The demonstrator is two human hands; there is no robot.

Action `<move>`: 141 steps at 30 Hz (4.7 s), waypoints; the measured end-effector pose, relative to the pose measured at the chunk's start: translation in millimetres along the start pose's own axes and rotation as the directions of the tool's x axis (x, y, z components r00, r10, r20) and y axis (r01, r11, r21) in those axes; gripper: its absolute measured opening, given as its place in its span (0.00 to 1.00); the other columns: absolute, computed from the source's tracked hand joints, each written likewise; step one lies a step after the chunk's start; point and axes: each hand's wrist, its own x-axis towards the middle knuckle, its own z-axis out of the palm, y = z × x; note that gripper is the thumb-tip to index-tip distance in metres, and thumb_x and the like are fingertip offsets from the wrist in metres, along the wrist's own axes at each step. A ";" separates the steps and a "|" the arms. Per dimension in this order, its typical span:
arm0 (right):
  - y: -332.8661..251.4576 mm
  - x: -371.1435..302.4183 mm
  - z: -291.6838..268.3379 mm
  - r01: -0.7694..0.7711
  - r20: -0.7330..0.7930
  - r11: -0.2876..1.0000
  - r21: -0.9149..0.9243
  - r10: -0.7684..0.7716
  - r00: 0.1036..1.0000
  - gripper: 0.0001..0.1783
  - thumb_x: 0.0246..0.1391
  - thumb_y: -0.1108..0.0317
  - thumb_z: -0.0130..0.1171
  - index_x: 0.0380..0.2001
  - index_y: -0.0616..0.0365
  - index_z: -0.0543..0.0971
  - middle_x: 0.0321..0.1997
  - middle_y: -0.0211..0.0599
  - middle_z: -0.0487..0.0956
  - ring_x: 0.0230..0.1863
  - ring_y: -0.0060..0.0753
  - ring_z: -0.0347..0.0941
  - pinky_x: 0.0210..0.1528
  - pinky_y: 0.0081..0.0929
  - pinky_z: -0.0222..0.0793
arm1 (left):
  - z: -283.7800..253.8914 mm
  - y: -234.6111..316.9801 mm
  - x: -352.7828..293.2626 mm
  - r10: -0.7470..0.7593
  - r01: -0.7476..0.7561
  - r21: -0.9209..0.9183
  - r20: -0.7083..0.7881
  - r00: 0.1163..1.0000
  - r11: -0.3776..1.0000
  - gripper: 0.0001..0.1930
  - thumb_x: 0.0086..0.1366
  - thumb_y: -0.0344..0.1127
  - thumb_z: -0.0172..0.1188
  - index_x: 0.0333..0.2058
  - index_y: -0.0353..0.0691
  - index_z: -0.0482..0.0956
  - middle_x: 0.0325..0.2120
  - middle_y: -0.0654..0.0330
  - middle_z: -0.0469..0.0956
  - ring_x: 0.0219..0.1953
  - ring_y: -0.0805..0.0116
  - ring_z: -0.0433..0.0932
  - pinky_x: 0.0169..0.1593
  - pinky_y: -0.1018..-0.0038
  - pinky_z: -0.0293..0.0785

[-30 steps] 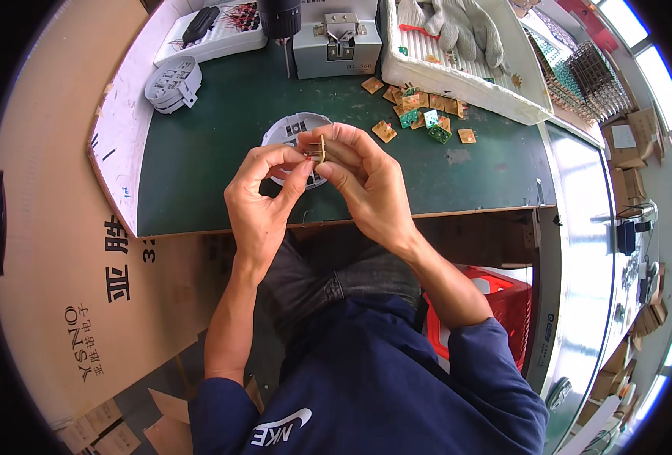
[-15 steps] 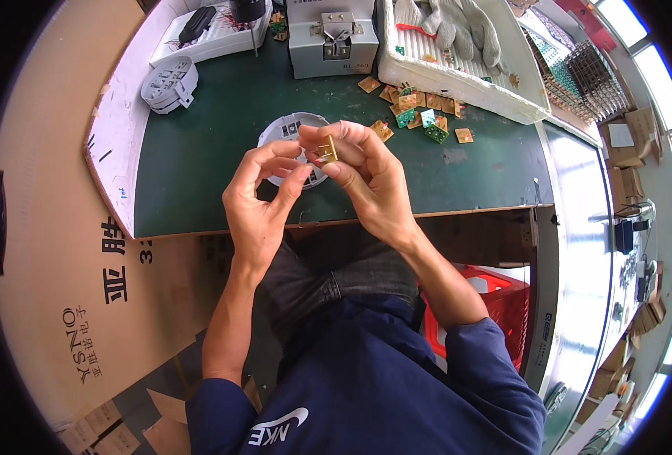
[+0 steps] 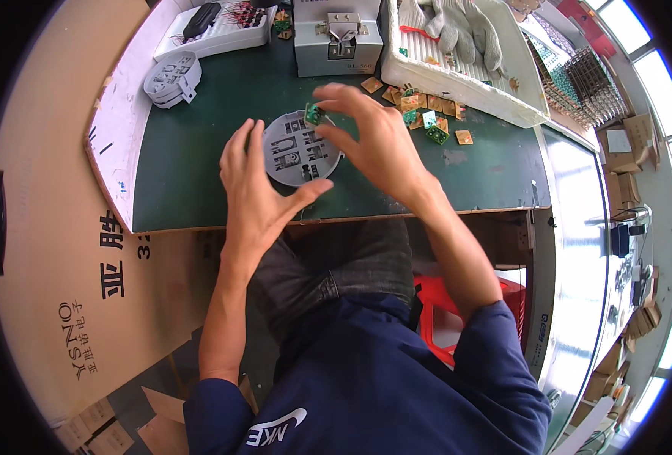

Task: Assembling small mechanical and electronic parts into a circular housing at a factory workstation.

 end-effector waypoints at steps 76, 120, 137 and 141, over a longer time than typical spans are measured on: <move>-46.0 108.2 5.4 0.200 -0.165 0.763 0.615 -0.124 0.979 0.27 0.64 0.68 0.62 0.62 0.68 0.70 0.23 0.28 0.75 0.20 0.18 0.71 0.23 0.21 0.68 | 26.9 -7.6 22.3 0.047 -0.043 -0.025 0.140 0.989 0.999 0.48 0.55 0.63 0.73 0.61 0.30 0.68 0.64 0.40 0.66 0.65 0.42 0.67 0.66 0.51 0.66; 5.7 -35.7 -103.5 -0.144 -0.203 0.969 0.200 0.185 0.962 0.33 0.63 0.66 0.64 0.69 0.60 0.69 0.55 0.36 0.81 0.52 0.29 0.77 0.57 0.28 0.73 | -54.8 -20.8 117.1 0.217 -0.165 -0.272 0.176 0.960 0.948 0.54 0.48 0.67 0.76 0.64 0.34 0.68 0.71 0.37 0.58 0.73 0.41 0.57 0.74 0.55 0.54; 124.3 -210.3 -344.1 -0.599 -0.603 0.203 -0.775 0.050 0.796 0.29 0.66 0.63 0.61 0.69 0.51 0.71 0.65 0.50 0.76 0.65 0.49 0.72 0.66 0.46 0.67 | -83.6 -148.5 244.5 -0.168 0.037 0.296 0.431 0.887 0.954 0.51 0.50 0.58 0.77 0.65 0.29 0.68 0.64 0.40 0.69 0.67 0.47 0.67 0.70 0.60 0.64; 16.1 -69.3 -179.9 -0.193 -0.200 0.893 -0.406 0.119 0.972 0.25 0.62 0.71 0.64 0.63 0.45 0.79 0.45 0.37 0.84 0.39 0.29 0.80 0.42 0.29 0.78 | -91.9 -139.0 211.0 0.020 -0.074 0.268 0.200 0.980 0.960 0.43 0.55 0.51 0.76 0.63 0.31 0.70 0.61 0.43 0.71 0.65 0.46 0.68 0.69 0.60 0.64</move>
